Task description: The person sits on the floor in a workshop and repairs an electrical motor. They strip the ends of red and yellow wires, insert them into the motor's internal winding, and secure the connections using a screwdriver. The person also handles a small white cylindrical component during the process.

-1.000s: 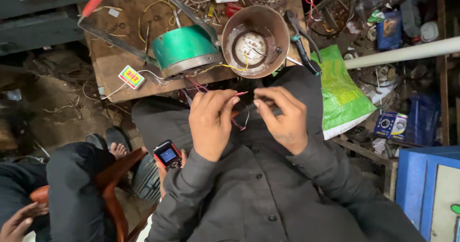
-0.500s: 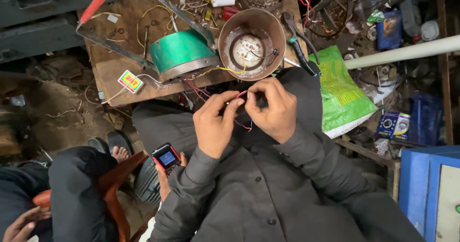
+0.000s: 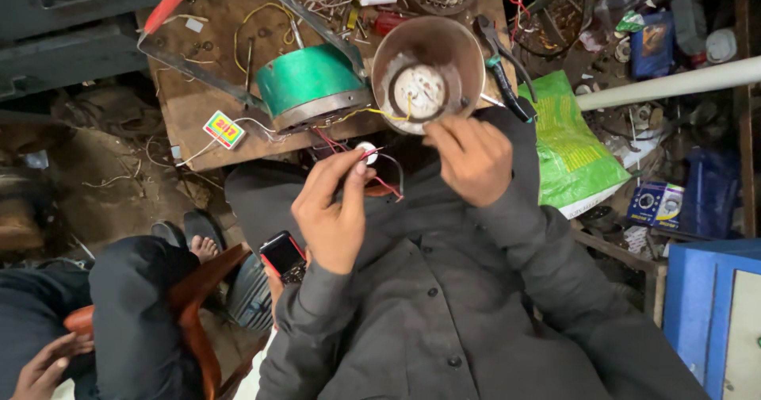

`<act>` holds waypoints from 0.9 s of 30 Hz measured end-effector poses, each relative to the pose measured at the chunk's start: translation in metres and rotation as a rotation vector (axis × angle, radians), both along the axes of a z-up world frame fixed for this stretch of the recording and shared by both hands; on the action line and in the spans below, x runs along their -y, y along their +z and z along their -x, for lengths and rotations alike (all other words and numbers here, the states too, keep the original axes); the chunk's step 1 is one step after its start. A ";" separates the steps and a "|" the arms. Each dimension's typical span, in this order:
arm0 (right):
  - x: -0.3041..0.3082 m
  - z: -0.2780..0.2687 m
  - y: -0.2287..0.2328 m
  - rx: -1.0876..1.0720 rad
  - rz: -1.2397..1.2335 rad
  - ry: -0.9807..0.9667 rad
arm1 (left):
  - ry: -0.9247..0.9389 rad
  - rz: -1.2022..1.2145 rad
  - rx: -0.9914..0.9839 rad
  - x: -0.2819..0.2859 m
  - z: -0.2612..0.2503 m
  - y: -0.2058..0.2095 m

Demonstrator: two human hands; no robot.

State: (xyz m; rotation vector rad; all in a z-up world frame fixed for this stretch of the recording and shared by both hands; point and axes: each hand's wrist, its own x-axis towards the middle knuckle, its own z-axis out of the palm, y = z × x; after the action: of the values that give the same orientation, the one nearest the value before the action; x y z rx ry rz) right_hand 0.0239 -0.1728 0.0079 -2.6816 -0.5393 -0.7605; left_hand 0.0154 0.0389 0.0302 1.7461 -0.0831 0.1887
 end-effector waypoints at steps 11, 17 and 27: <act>-0.047 0.064 0.029 -0.006 -0.015 -0.031 | 0.106 0.100 -0.032 -0.038 0.003 -0.014; -0.061 0.071 0.017 -0.061 -0.013 0.084 | 0.171 0.060 0.022 -0.046 0.000 -0.006; -0.049 0.065 -0.024 -0.171 -0.006 0.314 | -0.093 -0.441 0.245 -0.049 0.012 0.009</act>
State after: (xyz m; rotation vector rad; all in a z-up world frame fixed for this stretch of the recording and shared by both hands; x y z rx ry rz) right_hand -0.0407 -0.1241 -0.0157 -2.5362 -0.8825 -0.4401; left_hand 0.0030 0.0880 0.0391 2.1443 -0.4098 0.3341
